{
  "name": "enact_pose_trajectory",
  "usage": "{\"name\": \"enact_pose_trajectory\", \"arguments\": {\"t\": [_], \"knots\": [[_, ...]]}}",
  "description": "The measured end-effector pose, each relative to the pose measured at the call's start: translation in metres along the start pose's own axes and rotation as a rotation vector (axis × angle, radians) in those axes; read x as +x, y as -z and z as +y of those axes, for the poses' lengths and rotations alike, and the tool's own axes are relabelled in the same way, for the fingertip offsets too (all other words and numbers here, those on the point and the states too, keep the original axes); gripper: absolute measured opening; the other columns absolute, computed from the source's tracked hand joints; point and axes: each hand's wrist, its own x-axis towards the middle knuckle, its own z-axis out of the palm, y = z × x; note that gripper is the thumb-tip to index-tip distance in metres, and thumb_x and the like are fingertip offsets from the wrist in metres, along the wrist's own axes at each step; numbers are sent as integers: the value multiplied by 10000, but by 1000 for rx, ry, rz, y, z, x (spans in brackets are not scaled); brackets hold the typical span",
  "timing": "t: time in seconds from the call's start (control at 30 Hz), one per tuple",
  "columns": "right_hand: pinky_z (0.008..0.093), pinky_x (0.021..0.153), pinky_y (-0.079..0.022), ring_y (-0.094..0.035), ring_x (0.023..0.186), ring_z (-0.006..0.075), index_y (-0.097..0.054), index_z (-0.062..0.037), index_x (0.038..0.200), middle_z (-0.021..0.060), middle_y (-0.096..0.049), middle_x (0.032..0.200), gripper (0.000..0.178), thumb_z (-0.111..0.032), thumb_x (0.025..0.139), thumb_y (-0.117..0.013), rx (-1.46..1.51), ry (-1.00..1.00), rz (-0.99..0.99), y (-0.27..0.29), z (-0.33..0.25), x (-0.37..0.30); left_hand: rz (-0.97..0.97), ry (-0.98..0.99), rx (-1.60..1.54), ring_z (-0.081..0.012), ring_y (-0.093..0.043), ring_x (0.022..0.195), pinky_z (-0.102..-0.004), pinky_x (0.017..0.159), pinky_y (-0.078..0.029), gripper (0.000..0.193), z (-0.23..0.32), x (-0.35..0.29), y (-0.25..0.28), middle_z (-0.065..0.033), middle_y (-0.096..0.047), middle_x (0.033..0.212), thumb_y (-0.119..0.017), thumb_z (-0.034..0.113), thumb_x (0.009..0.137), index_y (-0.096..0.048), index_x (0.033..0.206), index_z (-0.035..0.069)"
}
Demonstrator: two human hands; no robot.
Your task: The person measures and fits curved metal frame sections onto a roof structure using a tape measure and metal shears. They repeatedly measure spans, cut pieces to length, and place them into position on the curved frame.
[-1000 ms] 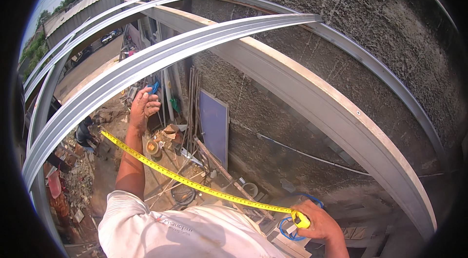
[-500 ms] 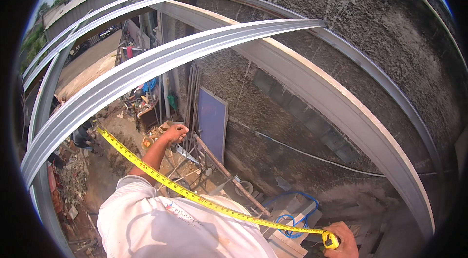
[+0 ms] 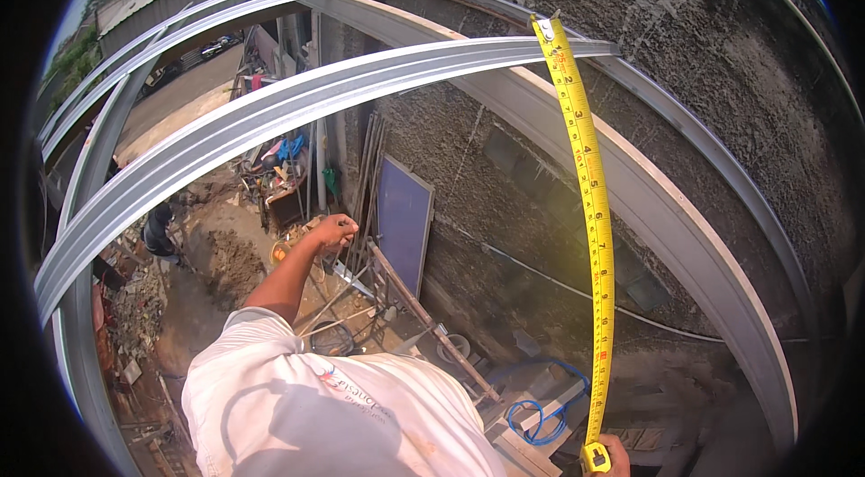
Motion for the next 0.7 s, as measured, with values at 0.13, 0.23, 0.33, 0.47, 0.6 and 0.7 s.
{"name": "enact_pose_trajectory", "arguments": {"t": [0.13,0.23,0.33,0.47,0.6,0.7], "knots": [[187,499,-358,-470,584,52,-502,-24,1115,-4,-538,799,440,-365,872,-636,-131,-59,-261,18,-87,35,334,-569,-160,-128,-620,742,-265,675,-496,193,136,-7,-11,-41,-631,858,-564,198,940,-597,1064,54],[243,613,-450,-563,758,140,-466,9,1243,83,-576,921,745,-537,788,-689,-180,138,-327,35,-163,45,196,-1248,-597,-138,-642,772,-293,726,-528,319,245,-18,-29,-79,-657,906,-582,301,940,-602,1094,22],[363,495,-565,-642,569,246,-508,35,1097,118,-549,893,894,-666,600,-755,-278,417,-117,47,-203,94,300,-1233,-399,-189,-654,836,-334,796,-521,475,346,-70,-52,-119,-668,870,-528,456,947,-663,951,0],[367,490,-547,-635,574,289,-554,28,1104,165,-557,927,732,-504,631,-724,-314,430,-139,30,-276,144,113,-1301,-333,-220,-661,857,-350,813,-516,661,416,-70,-92,-132,-677,830,-462,612,915,-675,920,-13],[364,619,-534,-633,714,277,-600,14,1079,167,-581,944,669,-304,492,-573,-610,425,-122,0,-331,198,-2,-1202,-474,-188,-657,719,-324,694,-527,542,443,-64,-113,-119,-662,749,-517,501,923,-663,858,-17],[342,697,-516,-625,777,257,-613,10,1079,163,-591,943,702,-288,449,-533,-763,447,-57,-29,-356,217,71,-1049,-649,-201,-665,696,-328,666,-548,289,457,-46,-118,-136,-672,786,-509,238,905,-625,879,-25]]}}
